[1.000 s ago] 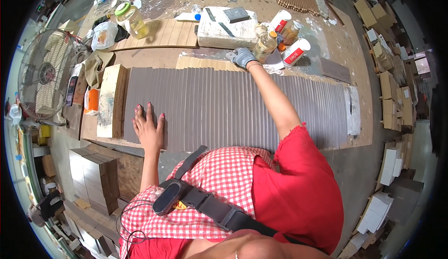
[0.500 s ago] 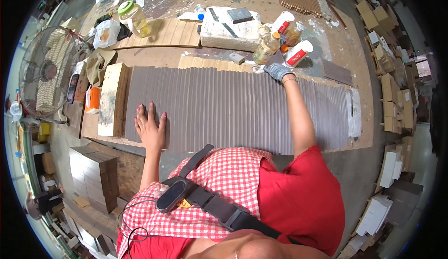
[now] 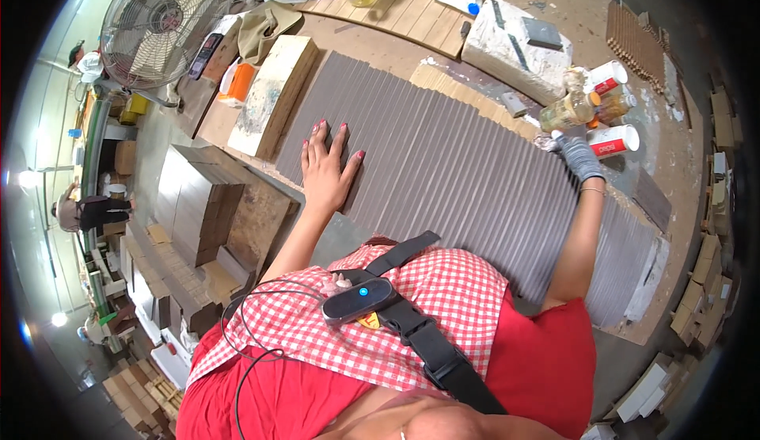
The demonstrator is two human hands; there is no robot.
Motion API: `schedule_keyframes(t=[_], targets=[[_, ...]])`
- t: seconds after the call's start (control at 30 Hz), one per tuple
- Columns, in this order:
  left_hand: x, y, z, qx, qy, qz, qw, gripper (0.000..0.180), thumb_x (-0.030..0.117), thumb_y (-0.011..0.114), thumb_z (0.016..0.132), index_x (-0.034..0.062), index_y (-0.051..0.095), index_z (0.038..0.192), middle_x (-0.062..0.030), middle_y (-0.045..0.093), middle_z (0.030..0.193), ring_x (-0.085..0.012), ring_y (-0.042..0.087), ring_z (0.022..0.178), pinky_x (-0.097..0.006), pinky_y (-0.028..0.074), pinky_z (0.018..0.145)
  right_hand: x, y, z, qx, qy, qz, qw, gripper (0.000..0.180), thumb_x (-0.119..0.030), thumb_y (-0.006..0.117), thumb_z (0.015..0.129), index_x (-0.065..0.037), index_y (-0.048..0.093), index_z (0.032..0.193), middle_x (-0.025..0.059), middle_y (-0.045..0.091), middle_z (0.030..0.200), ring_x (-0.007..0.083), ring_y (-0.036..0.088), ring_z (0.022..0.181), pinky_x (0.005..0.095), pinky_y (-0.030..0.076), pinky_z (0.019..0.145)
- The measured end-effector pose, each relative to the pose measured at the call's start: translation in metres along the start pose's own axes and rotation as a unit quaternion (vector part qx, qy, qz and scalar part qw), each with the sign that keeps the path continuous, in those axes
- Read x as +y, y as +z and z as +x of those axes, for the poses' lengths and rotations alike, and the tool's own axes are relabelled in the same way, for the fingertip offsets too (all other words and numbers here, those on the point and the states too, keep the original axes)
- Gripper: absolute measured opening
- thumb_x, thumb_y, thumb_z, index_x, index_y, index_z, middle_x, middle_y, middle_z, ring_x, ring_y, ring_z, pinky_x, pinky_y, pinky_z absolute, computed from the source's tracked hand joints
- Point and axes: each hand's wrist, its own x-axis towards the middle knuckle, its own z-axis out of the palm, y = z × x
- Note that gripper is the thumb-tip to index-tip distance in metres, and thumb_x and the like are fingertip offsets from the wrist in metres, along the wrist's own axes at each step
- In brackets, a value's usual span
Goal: The person wipes individual slatted boards with a cloth and stacks them on top of one another on a workbench.
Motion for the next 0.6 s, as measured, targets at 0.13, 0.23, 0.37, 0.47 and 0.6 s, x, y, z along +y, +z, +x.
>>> schedule_keyframes(t=[0.13, 0.23, 0.37, 0.47, 0.6], targets=[[-0.004, 0.000, 0.000, 0.009, -0.009, -0.038, 0.999, 0.056, 0.041, 0.056, 0.093, 0.0152, 0.046, 0.142, -0.0188, 0.031, 0.151, -0.0352, 0.026, 0.142, -0.049, 0.017, 0.116, -0.072, -0.044, -0.010, 0.025, 0.092, 0.219, 0.971, 0.047, -0.041, 0.045, 0.099, 0.002, 0.066, 0.104, 0.0245, 0.066, 0.100, 0.0346, 0.063, 0.095, 0.0386, 0.047, 0.087], [-0.016, 0.006, 0.011, 0.045, -0.022, -0.212, 0.976, 0.053, 0.028, 0.061, 0.092, 0.0122, 0.048, 0.141, -0.0203, 0.034, 0.150, -0.0361, 0.031, 0.139, -0.045, 0.024, 0.114, -0.132, -0.044, -0.019, 0.087, 0.018, 0.248, 0.965, 0.043, -0.036, 0.055, 0.097, 0.003, 0.064, 0.112, 0.0219, 0.067, 0.097, 0.0299, 0.063, 0.091, 0.0358, 0.047, 0.086], [-0.066, -0.012, 0.025, 0.132, -0.042, -0.165, 0.977, 0.054, 0.025, 0.065, 0.089, 0.0139, 0.049, 0.140, -0.0217, 0.037, 0.147, -0.0368, 0.035, 0.136, -0.045, 0.030, 0.111, -0.189, -0.036, -0.025, 0.072, -0.010, 0.241, 0.968, 0.040, -0.034, 0.061, 0.093, 0.000, 0.064, 0.114, 0.0182, 0.067, 0.105, 0.0282, 0.064, 0.098, 0.0349, 0.047, 0.090], [-0.144, 0.001, 0.030, 0.101, -0.150, -0.071, 0.981, 0.078, 0.048, 0.073, 0.078, 0.0174, 0.044, 0.144, -0.0246, 0.032, 0.149, -0.0416, 0.033, 0.136, -0.056, 0.025, 0.110, -0.225, -0.017, -0.030, 0.137, -0.015, 0.312, 0.940, 0.039, -0.033, 0.067, 0.090, 0.001, 0.067, 0.111, 0.0184, 0.066, 0.114, 0.0310, 0.061, 0.109, 0.0359, 0.045, 0.097], [-0.190, -0.009, 0.032, 0.031, -0.194, 0.012, 0.980, 0.096, 0.062, 0.075, 0.069, 0.0228, 0.037, 0.148, -0.0249, 0.031, 0.149, -0.0446, 0.032, 0.136, -0.054, 0.025, 0.110, -0.234, 0.022, -0.026, 0.189, 0.023, 0.263, 0.946, 0.043, -0.034, 0.065, 0.091, 0.002, 0.065, 0.115, 0.0219, 0.060, 0.124, 0.0337, 0.051, 0.125, 0.0402, 0.038, 0.106]])
